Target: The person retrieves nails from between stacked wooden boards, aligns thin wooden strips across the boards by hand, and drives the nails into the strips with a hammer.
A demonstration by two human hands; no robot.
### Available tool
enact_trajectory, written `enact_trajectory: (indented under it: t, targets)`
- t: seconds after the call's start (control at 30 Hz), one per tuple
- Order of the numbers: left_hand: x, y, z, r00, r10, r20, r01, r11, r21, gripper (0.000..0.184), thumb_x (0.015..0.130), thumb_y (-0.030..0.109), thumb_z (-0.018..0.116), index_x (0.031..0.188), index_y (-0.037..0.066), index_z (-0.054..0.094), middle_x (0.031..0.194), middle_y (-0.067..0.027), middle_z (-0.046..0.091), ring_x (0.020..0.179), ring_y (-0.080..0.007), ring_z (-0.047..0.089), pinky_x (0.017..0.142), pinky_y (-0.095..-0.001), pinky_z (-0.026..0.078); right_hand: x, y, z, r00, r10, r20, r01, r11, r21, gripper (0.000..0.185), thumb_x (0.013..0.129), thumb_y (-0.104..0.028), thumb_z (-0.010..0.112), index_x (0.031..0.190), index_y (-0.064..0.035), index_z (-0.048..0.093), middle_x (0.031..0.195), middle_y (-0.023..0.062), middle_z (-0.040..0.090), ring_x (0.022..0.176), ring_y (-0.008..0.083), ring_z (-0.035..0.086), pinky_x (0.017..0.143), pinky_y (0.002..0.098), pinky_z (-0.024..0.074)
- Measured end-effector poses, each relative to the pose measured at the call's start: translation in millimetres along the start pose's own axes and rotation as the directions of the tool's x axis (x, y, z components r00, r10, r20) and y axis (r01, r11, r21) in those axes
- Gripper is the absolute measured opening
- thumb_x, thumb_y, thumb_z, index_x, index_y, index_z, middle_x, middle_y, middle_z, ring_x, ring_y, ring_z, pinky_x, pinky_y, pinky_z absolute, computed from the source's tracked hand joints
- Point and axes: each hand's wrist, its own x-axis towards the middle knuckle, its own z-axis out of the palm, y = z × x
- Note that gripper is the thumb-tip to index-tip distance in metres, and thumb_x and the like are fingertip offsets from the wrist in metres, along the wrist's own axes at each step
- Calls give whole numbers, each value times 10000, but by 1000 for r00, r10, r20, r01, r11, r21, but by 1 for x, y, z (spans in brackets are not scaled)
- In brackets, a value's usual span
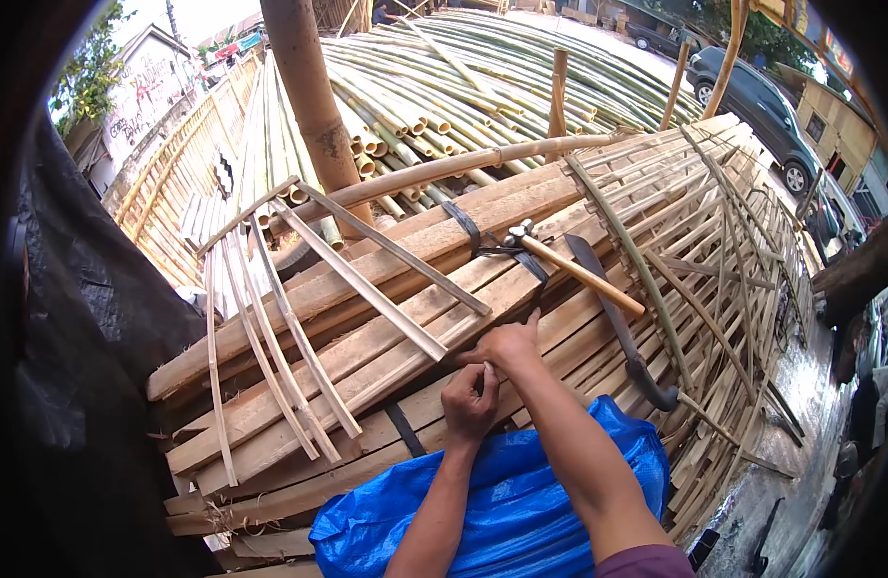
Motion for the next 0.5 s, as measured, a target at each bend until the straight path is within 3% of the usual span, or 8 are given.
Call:
enact_trajectory:
  t: [0.13, 0.3, 0.5]
  targets:
    - [-2, -4, 1, 998, 62, 1, -62, 998, -10, 169, 918, 126, 640, 803, 2, 645, 668, -143, 613, 573, -265, 602, 560, -367, 463, 3, -3, -10, 984, 39, 176, -35, 999, -28, 896, 758, -866, 425, 1382, -240, 572, 1475, 75, 497, 1438, 278, 359, 1139, 682, -27]
    - [-4, -3, -1, 995, 98, 10, -98, 995, -2, 187, 933, 137, 640, 816, -9, 644, 654, -133, 609, 553, -243, 590, 543, -354, 453, -2, -12, -19, 974, 107, 198, -102, 994, -39, 864, 794, -822, 441, 1432, -244, 513, 1516, 70, 444, 1453, 311, 322, 1142, 687, -23]
    - [-11, -7, 1, 999, -38, 1, 38, 990, -135, 244, 970, 186, 627, 828, -12, 650, 580, -64, 593, 513, -106, 548, 490, -302, 419, 4, -17, -19, 945, 172, 277, -159, 985, -70, 860, 817, -788, 440, 1488, -249, 428, 1558, 61, 380, 1477, 320, 261, 1150, 677, -29]
